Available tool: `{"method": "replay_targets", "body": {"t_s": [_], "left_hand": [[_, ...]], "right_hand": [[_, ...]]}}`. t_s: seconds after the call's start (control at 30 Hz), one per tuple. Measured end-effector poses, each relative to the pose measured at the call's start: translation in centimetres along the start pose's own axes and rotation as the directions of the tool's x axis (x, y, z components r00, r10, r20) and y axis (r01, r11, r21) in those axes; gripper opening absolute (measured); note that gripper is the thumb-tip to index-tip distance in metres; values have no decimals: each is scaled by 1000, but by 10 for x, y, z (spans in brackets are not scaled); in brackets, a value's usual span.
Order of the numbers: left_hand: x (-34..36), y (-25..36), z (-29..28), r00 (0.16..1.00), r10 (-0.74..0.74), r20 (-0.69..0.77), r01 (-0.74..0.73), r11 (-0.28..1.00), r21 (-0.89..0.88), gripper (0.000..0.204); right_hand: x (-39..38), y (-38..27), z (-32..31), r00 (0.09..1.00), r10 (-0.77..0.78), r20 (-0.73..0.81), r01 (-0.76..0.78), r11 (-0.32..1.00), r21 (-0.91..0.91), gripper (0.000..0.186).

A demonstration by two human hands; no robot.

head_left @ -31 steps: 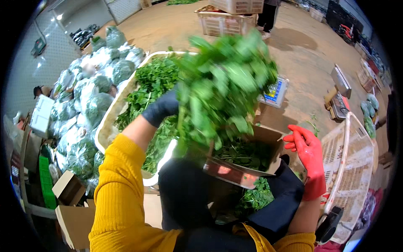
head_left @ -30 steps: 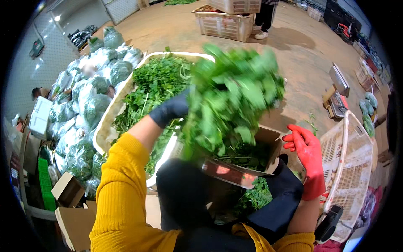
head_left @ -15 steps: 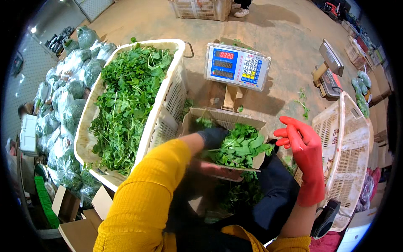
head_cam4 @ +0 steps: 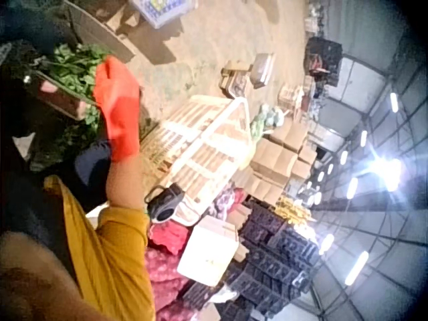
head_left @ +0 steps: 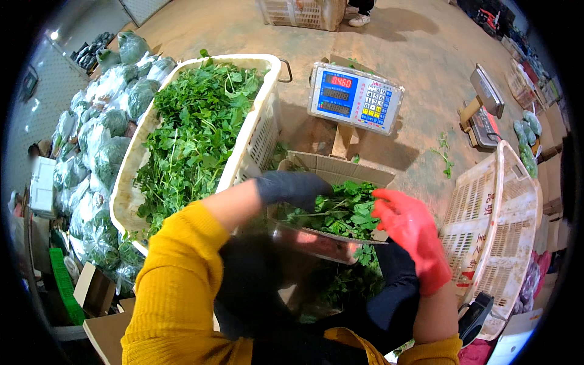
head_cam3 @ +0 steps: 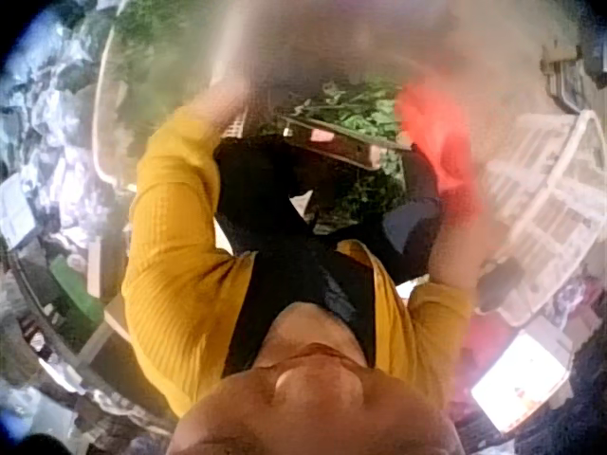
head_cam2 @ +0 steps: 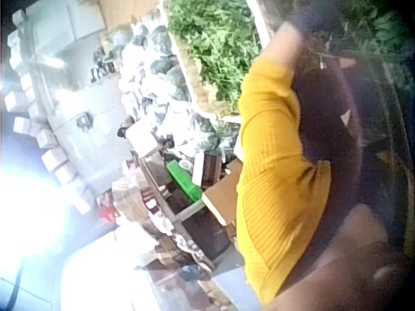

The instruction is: The person scoops leafy green vegetables from a large white basket into a clear plastic container placed on a digital scale. After weighing, the person transfers the contents into a cardboard box and repeats the process with a new container.

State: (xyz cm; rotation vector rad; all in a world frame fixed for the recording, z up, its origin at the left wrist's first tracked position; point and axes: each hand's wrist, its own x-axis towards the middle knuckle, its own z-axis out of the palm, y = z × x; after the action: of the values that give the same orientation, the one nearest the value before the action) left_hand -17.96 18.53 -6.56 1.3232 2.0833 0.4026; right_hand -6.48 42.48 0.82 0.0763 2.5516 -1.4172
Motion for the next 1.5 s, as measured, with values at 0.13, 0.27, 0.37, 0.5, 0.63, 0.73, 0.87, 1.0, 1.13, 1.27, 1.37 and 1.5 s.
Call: {"method": "replay_targets", "body": {"t_s": [0.13,0.27,0.37,0.5,0.63,0.73,0.87,1.0,1.13,1.27,1.37,1.5], "left_hand": [[-89,28,-73,982,-69,-177,-79,695,-715,28],[-211,-3,-56,632,-602,-488,62,667,-743,27],[-297,-24,-23,328,-824,-463,64,508,-859,33],[-377,-65,31,31,-970,-239,229,240,-944,35],[-410,-113,128,193,-955,-227,842,280,-460,52],[-350,-108,162,300,-934,-195,824,357,-440,70],[-279,-125,202,495,-827,-266,724,562,-400,82],[-278,-80,152,415,-899,-142,795,434,-424,90],[-324,-42,88,286,-933,-217,936,321,-146,80],[-395,-51,116,99,-981,-169,964,53,261,39],[-416,-66,121,135,-966,-220,979,95,182,15],[-418,-102,92,2,-818,-576,960,162,-227,15]], "right_hand": [[20,-11,19,966,91,241,-44,980,-193,52],[54,-30,61,885,-55,463,317,799,-510,79],[82,-15,108,811,-99,577,489,656,-575,86],[115,61,159,770,169,615,485,470,-737,70],[123,74,185,760,201,618,461,504,-730,53],[107,23,156,784,142,604,419,596,-685,54],[86,-4,126,866,212,453,194,693,-694,62],[52,-32,88,920,116,374,135,803,-581,58],[25,-36,83,967,161,197,-119,970,-211,46],[20,-60,89,968,114,222,-36,944,-327,41],[23,-58,88,959,-21,283,165,853,-495,38],[24,-55,92,969,-30,244,150,859,-489,36]]}}
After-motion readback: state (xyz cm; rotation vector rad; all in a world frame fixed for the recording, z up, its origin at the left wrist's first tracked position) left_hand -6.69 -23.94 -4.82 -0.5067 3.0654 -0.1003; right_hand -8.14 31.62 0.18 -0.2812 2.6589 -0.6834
